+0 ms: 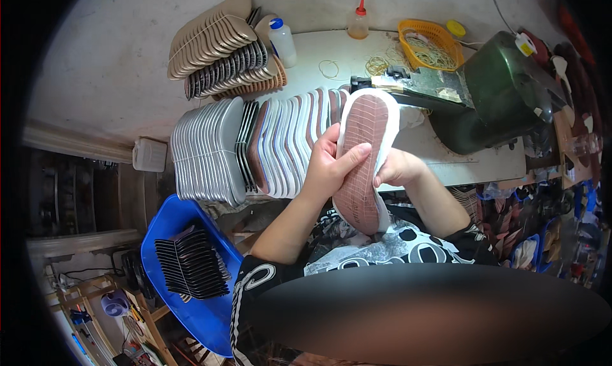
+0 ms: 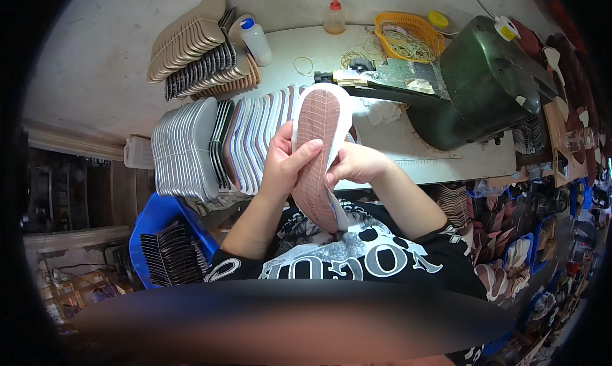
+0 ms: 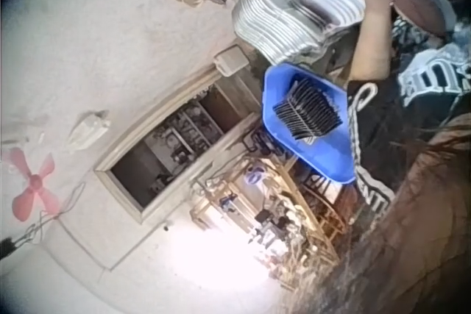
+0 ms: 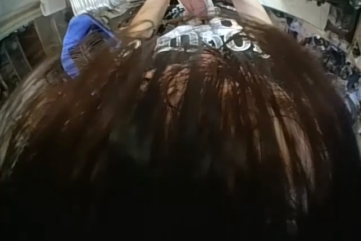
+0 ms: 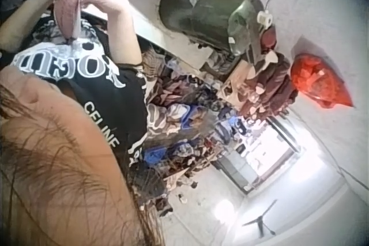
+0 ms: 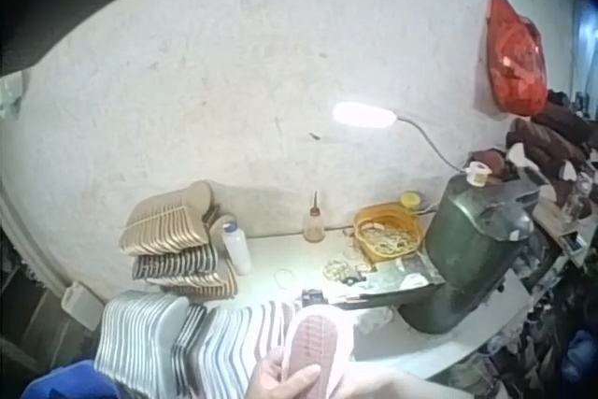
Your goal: The person is assembling shoe insoles and outsoles, manually pressing and aligning the components.
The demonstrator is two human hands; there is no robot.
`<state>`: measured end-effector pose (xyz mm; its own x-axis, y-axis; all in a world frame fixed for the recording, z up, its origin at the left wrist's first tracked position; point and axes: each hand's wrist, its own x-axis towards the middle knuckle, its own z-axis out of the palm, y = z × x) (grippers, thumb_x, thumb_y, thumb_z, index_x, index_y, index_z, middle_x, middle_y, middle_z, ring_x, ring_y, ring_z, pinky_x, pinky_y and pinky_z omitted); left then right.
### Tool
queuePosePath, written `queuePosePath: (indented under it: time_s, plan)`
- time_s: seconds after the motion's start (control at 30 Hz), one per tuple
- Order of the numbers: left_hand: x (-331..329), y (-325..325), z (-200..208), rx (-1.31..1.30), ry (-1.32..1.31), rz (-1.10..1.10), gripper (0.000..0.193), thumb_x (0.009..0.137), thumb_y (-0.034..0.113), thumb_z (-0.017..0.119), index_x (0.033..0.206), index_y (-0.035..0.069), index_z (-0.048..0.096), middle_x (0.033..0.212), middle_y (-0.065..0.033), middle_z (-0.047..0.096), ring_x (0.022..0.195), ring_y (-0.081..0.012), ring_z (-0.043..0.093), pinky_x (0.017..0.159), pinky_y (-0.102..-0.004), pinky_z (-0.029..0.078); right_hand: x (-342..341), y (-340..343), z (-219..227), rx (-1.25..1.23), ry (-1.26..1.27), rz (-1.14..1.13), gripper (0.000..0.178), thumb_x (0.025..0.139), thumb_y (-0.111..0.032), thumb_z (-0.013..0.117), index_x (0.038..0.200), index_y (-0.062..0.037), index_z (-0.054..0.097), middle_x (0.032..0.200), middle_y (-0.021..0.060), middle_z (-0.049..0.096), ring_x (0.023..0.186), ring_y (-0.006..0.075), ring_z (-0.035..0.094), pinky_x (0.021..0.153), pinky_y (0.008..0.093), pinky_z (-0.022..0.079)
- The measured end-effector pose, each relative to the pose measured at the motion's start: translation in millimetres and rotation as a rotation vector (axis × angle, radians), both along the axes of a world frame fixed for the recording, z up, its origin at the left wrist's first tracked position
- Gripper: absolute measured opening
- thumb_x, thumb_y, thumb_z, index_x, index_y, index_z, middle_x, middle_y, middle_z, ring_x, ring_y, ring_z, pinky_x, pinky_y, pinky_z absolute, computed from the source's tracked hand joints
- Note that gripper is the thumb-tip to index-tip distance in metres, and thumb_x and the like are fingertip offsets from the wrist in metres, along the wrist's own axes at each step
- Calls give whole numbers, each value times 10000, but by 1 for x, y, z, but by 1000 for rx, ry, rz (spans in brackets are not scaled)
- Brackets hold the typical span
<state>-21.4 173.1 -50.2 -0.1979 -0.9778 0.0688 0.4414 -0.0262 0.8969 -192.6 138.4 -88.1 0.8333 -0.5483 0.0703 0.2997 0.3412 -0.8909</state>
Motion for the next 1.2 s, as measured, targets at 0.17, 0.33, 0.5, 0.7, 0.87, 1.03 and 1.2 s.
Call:
queuePosePath:
  time_s: [0.17,0.33,0.5,0.7,0.87,1.03,1.2]
  plan:
    - [-4,-11,6,-87,-202,215,224,845,121,697,972,4,554,888,-58,665,767,-96,624,677,-241,504,-18,-16,41,-14,418,1,238,852,-209,692,774,15,672,607,-5,589,558,65,568,517,182,449]
    - [-10,-26,-11,-188,-322,322,272,826,138,718,973,0,535,892,-81,658,774,-114,624,684,-259,504,-12,-14,60,-367,605,-231,278,871,-238,672,834,37,669,626,-32,563,606,31,470,530,229,400]
    - [-21,-52,6,-122,-138,277,380,806,84,717,1103,-14,502,1029,-106,630,895,-136,615,782,-283,504,-22,-13,45,-168,419,-271,237,863,-216,686,930,11,687,794,-18,638,706,36,528,631,211,449]
    - [0,-126,1,47,-199,185,400,759,160,748,1074,-17,575,1024,-130,625,986,-206,587,888,-338,463,-25,5,29,124,192,-441,310,912,-254,629,1088,1,644,938,20,672,824,80,595,754,246,479]
    - [-14,-163,-18,-220,-1024,335,501,677,390,761,1019,35,672,1163,-199,504,1148,-343,396,1003,-408,338,-24,-3,26,203,136,-575,264,910,-227,626,1058,-9,646,924,32,675,794,76,606,742,237,484]
    - [-24,-179,-18,-114,-981,290,557,728,495,689,985,1,654,1219,-178,487,1152,-347,403,999,-434,328,-29,-3,24,347,65,-617,281,894,-224,636,1042,14,633,902,68,673,800,119,642,642,256,533]
    - [-35,-187,-16,-283,-1250,606,433,735,405,715,879,-4,717,887,-145,669,913,-231,598,826,-342,461,-27,2,42,510,96,-523,348,902,-237,600,1087,57,576,914,162,673,746,195,693,670,299,593]
